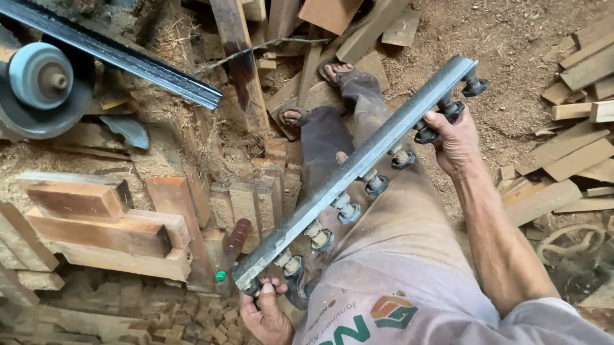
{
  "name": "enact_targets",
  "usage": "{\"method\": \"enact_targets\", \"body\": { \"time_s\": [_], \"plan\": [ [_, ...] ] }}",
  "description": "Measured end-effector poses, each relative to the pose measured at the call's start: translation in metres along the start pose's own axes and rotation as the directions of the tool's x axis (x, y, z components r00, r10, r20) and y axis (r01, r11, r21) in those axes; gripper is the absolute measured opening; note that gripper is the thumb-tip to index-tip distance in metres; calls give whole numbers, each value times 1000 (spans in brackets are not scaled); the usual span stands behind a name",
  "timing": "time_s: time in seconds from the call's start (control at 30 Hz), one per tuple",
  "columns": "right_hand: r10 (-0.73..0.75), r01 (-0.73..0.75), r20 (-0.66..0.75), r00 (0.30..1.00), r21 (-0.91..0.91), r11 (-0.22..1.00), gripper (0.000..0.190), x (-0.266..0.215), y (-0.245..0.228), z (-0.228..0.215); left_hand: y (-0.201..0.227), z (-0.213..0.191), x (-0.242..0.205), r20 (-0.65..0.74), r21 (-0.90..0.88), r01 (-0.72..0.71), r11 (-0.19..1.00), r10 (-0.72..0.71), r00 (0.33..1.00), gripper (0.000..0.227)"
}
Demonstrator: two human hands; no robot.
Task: Sharpening the teeth of a mortise chain using a specialized grinding machine in a workshop.
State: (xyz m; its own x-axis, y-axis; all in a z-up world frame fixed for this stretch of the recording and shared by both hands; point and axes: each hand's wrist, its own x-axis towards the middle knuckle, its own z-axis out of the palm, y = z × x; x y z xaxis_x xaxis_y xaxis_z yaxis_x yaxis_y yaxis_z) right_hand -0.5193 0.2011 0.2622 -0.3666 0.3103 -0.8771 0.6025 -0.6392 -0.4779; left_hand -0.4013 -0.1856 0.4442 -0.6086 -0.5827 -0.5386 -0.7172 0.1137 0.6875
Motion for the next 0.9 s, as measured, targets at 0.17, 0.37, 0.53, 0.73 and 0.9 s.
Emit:
{"method": "enact_targets", "body": {
  "time_s": [0.17, 0.37, 0.53, 0.73, 0.9],
  "plan": [
    [32, -35, 57, 998, 45, 998, 66, 1, 3, 4, -16, -5, -11, -57, -54, 41, 998, -44, 997, 14],
    [52, -66, 118, 992, 118, 991, 60, 13, 20, 3, -15, -8, -24, -56, -42, 10, 999, -13, 998, 21],
    [48, -57, 198, 979, 43, 997, 66, 15, 21, 9, -21, -7, -33, -115, -100, -12, 995, 0, 993, 13],
    [59, -55, 166, 984, -30, 998, 66, 17, 14, 25, -10, -6, -32, -86, -54, 6, 999, -11, 996, 20],
    [46, -21, 201, 979, -122, 992, 60, 18, 6, 41, -23, 2, -32, -231, -88, 119, 989, -136, 963, 22]
  ]
}}
